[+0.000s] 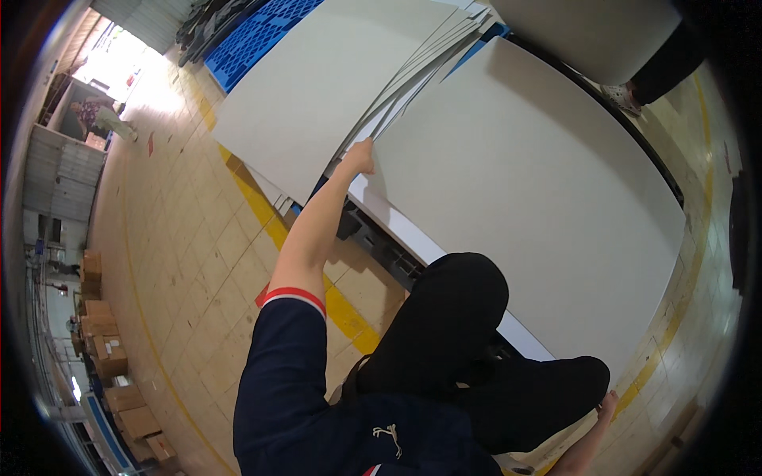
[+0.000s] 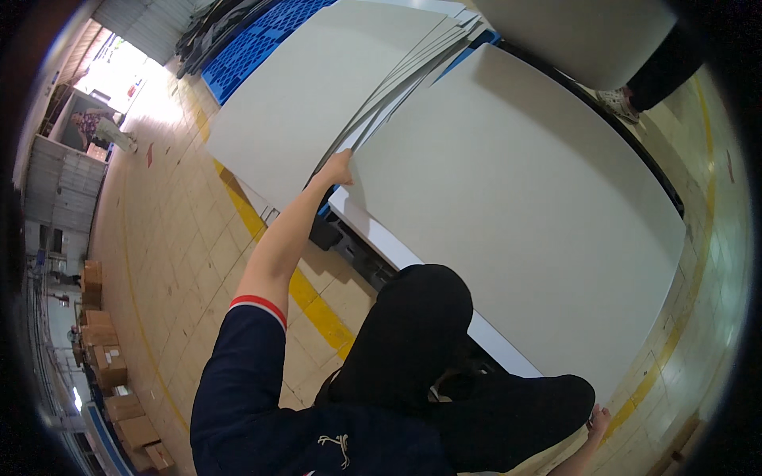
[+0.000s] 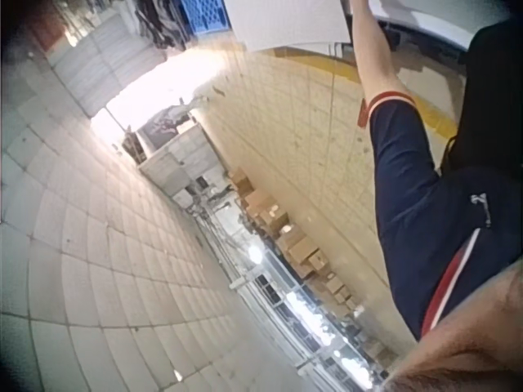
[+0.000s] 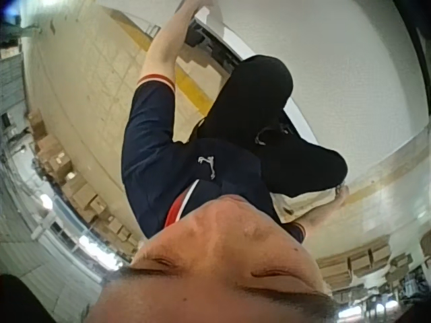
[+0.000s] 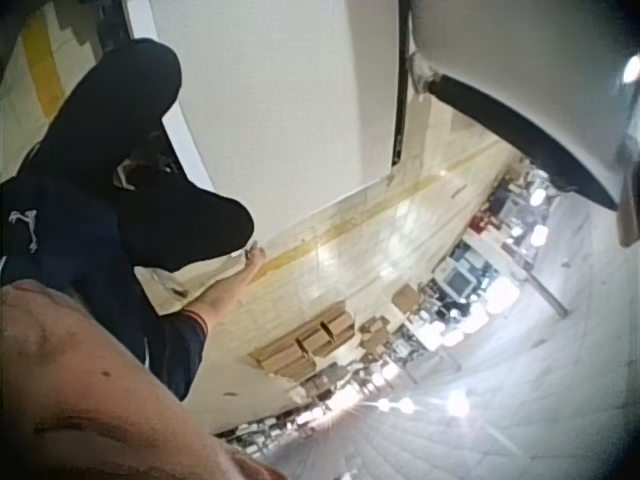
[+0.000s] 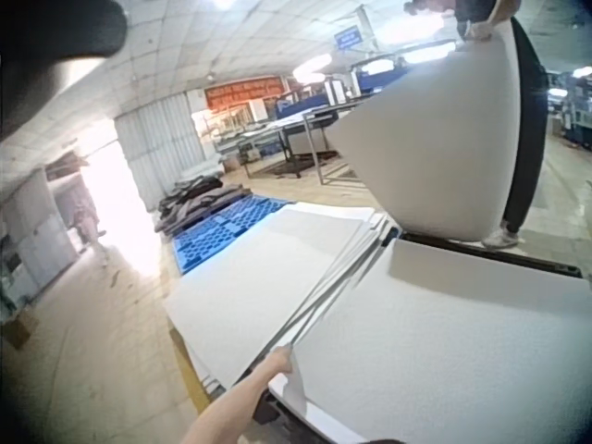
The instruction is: The recorder is organizing large white boards and placing them into a designated slot or machine.
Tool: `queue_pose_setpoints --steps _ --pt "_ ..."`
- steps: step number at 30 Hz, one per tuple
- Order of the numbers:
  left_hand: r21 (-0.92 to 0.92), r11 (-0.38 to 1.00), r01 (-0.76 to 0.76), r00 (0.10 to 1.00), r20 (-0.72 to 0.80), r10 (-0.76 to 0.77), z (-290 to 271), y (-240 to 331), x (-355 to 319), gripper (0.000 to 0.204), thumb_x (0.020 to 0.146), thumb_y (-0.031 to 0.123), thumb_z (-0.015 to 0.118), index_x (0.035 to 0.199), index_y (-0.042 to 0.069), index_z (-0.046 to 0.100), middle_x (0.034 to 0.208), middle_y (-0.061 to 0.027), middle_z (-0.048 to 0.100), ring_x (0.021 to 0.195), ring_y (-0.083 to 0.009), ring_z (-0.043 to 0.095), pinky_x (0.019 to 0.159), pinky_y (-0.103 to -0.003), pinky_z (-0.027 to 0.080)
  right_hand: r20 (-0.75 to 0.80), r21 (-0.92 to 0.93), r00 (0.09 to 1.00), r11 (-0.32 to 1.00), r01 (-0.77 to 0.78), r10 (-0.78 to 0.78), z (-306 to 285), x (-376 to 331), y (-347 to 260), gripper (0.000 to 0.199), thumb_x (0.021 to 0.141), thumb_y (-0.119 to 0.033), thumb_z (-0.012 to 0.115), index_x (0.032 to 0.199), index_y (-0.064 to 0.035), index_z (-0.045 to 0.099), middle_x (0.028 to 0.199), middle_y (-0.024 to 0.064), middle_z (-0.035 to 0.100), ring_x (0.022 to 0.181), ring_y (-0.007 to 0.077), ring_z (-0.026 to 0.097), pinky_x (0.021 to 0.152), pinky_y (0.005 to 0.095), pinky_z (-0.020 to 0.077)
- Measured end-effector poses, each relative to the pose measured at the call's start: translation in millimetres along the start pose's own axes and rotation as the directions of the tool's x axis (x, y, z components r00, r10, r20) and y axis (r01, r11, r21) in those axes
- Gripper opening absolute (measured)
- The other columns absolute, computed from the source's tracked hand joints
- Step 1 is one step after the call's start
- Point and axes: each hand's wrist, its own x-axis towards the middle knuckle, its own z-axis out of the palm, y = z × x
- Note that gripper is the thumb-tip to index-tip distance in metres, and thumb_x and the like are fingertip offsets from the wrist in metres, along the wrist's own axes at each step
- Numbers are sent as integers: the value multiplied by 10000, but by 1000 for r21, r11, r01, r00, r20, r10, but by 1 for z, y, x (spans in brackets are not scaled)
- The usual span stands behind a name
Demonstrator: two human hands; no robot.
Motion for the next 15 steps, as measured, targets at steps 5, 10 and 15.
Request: queue_pose_setpoints --steps 5,10,15 --pt "-14 995 -94 993 64 95 -17 -2 3 681 491 123 821 1043 -30 453 996 -246 572 969 -374 546 803 -408 462 -41 -1 998 999 -38 38 24 -3 5 222 809 -281 592 776 -125 437 596 -23 398 538 108 403 483 289 363" --pt "-32 988 -151 986 61 152 9 31 9 658 552 165 761 1091 -29 438 1053 -244 552 1007 -367 527 851 -399 445 -190 54 982 998 34 -23 -75 10 64 192 817 -245 541 879 -64 523 629 19 457 566 125 459 484 321 397" --pt "55 987 -150 909 399 115 32 36 15 487 593 174 687 1027 -4 557 1002 -179 608 1030 -290 534 892 -410 409 -25 -155 972 961 229 -235 -23 -15 50 664 754 -380 621 1216 55 425 1049 187 567 864 221 575 751 335 471"
